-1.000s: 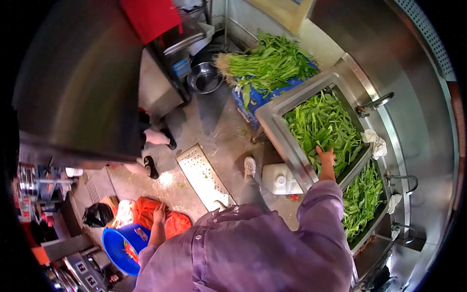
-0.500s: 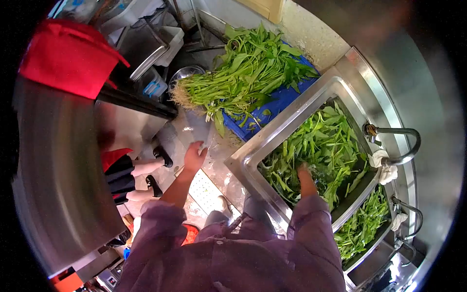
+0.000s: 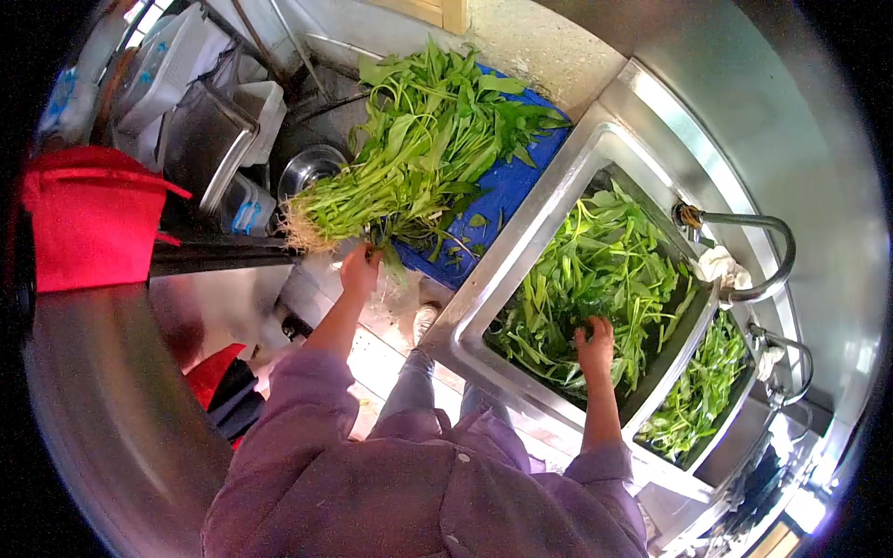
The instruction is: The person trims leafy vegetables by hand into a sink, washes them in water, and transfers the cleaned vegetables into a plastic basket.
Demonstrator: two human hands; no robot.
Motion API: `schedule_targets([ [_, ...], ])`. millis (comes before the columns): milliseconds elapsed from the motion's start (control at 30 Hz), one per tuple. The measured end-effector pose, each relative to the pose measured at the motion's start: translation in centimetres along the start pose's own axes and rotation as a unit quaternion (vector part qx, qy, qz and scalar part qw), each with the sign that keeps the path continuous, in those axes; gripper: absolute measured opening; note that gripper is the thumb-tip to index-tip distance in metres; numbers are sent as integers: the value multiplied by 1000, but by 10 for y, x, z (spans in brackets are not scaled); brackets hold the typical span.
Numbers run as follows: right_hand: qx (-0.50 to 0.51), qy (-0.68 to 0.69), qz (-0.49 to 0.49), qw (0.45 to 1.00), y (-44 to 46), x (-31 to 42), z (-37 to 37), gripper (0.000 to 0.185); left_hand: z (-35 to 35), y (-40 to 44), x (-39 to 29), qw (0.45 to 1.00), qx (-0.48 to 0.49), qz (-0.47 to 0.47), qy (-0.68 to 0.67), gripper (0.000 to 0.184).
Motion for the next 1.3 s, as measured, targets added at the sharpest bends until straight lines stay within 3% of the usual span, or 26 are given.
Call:
schedule_targets([
  [33,-33,13,16,999,-1,7,-7,36,-8,0,-3,995,2,21,-93,17],
  [67,-61,26,17,998,-1,9,-11,34,-17,-1,-4,996,4,30,-90,17],
  [100,-67,31,24,997,-1,20,-15,34,-37,-11,-24,951,114,-45,-283,17],
  [133,-97,44,5,994,-1,39,-27,32,-50,-24,-45,852,221,-121,-460,18],
  [167,-129,56,-14,990,-2,58,-36,31,-66,-28,-52,853,227,-112,-457,18],
  [233,-197,84,-71,974,-1,102,-52,23,-88,-36,-70,773,302,-113,-547,24],
  [400,-276,119,-253,920,-23,216,-104,20,-138,-46,-111,753,374,-44,-539,26],
  [500,-330,108,-312,884,-39,248,-134,22,-151,-52,-135,739,419,5,-528,26],
  [633,-374,93,-301,872,-45,245,-158,25,-159,-61,-167,748,453,42,-484,26],
  [733,-370,46,-353,858,-57,241,-168,27,-156,-72,-191,756,480,75,-438,28],
  [767,-361,36,-377,852,-61,239,-170,26,-152,-76,-199,750,497,83,-428,28],
  [833,-372,-3,-384,845,-67,221,-161,25,-140,-87,-210,686,548,12,-479,27],
  [900,-385,-24,-366,847,-71,199,-158,23,-122,-94,-222,666,575,23,-475,28],
  [967,-389,-42,-334,858,-76,181,-159,24,-108,-103,-231,598,615,-30,-513,29],
  [1067,-319,-9,-279,906,-68,144,-143,29,-85,-117,-246,595,641,-39,-483,30],
  [1100,-289,30,-233,928,-60,126,-134,22,-76,-123,-251,602,650,-39,-462,30],
  [1167,-178,289,-63,938,-54,101,-136,17,-57,-137,-265,609,652,-43,-449,30],
  [1233,-203,483,-66,849,-39,70,-130,19,-49,-141,-272,614,656,-47,-436,30],
  [1300,-220,633,86,737,-22,-1,-113,22,-47,-139,-276,651,637,-27,-412,29],
])
Point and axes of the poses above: each hand's wrist, its own y-axis towards the middle knuckle, its own z-axis out of the palm, x = y × z, the point moved 6 cm from there along y, towards the middle knuckle, and after that the axes turned 2 degrees about z, right-handed, at the moved point
